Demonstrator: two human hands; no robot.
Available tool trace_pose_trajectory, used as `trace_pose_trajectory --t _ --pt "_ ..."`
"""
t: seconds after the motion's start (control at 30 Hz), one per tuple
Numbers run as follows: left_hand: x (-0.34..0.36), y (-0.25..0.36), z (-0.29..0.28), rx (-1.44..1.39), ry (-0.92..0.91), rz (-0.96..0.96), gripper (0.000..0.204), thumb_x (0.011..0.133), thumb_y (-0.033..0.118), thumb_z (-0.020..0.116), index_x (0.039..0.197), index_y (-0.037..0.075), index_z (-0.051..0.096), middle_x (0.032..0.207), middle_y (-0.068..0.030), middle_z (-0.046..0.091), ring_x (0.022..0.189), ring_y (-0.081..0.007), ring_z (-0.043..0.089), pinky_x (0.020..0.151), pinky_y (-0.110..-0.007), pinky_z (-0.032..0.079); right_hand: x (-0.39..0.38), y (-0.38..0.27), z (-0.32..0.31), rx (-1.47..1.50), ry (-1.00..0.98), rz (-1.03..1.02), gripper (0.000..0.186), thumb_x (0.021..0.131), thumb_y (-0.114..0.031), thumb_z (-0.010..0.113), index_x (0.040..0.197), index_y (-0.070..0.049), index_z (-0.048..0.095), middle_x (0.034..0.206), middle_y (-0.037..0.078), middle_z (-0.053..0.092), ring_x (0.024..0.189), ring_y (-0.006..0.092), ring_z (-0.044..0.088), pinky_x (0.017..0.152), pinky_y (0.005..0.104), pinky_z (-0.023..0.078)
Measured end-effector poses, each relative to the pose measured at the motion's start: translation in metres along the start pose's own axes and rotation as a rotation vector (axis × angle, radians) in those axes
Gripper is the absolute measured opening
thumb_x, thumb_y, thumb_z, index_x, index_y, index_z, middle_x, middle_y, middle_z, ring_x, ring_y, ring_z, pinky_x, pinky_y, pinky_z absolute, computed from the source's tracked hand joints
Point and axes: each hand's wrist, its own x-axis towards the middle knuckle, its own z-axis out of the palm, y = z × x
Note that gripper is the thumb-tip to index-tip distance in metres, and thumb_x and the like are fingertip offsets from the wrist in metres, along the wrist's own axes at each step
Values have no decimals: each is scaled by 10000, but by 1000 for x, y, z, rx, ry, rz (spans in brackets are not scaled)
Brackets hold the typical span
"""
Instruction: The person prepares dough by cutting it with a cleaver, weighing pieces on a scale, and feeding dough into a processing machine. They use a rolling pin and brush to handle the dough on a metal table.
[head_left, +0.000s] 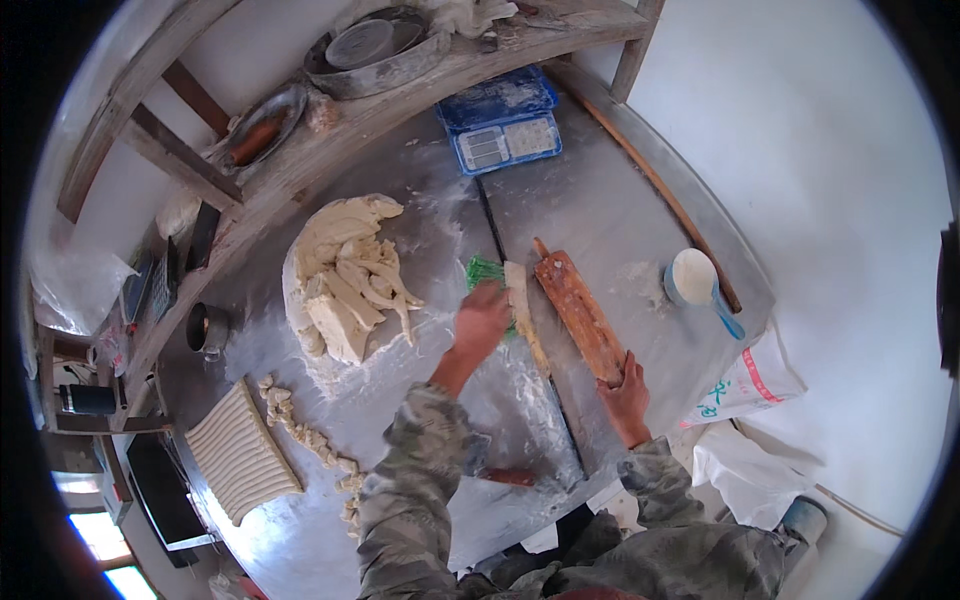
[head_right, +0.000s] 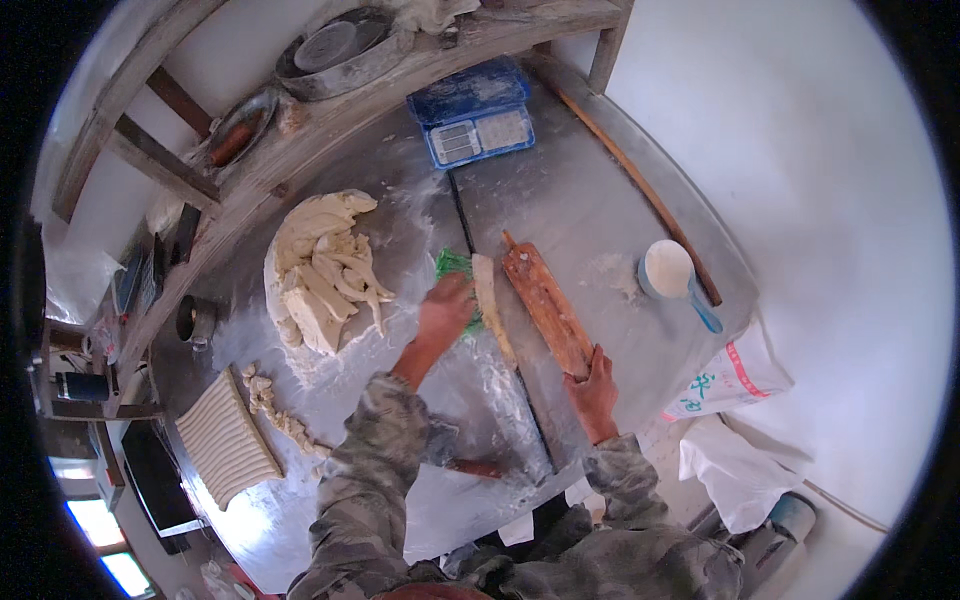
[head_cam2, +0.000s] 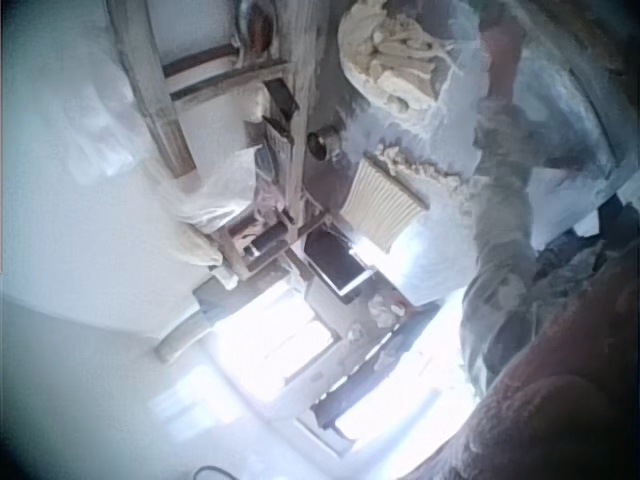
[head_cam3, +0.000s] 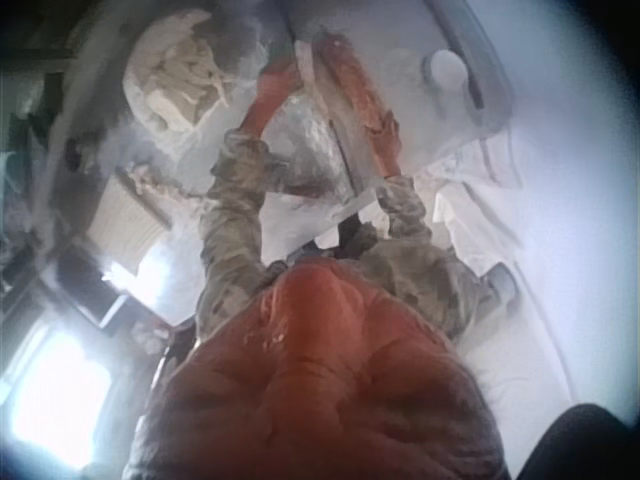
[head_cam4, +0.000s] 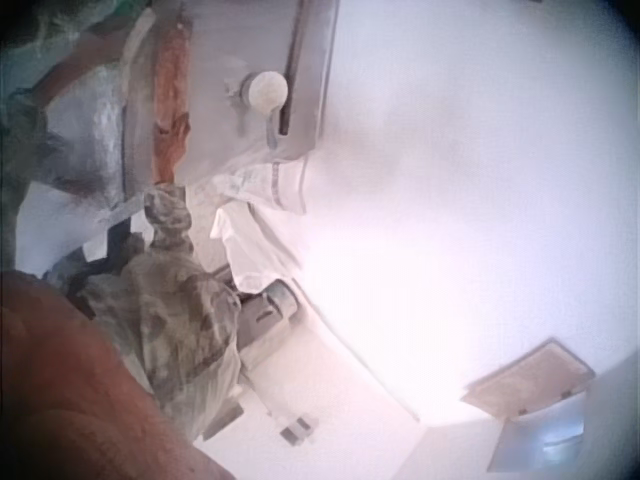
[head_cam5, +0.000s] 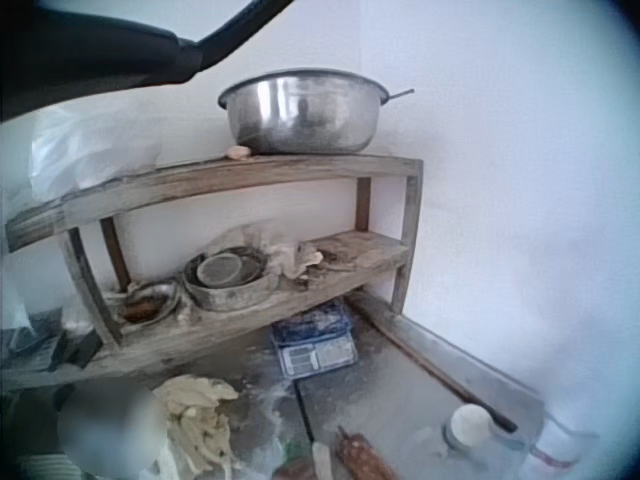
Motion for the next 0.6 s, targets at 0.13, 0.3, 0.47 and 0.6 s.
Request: trace_pose_trajectory --t 0.13,0.3,0.47,0.6 --pt "42 31 60 265 -363 170 289 876 316 654 1094 131 695 1240 -94 635 1368 -334 438 1102 -554 339 84 23 -16 54 49 -101 758 798 -271 747 1444 -27 433 1364 187 531 1109 377 617 893 455 520" --pt "24 8 70 510 -343 -17 287 876 351 629 1052 137 702 1210 -88 621 1363 -324 425 1096 -601 296 149 30 -21 -90 312 -293 645 836 -178 680 1421 -33 453 1430 258 471 1232 436 525 985 498 458" --pt "10 -25 31 526 -214 -4 301 860 302 633 1055 84 701 1209 -95 615 1267 -313 498 1014 -604 386 128 10 -3 81 209 -575 549 854 -139 634 1371 -18 498 1459 273 437 1318 450 436 1049 546 373" --pt "94 -36 49 70 14 -389 382 875 344 638 1125 56 655 1193 -153 628 1157 -358 580 946 -515 461 129 46 37 -63 56 -621 529 855 -162 637 1343 7 520 1477 252 432 1368 417 403 1073 534 345"
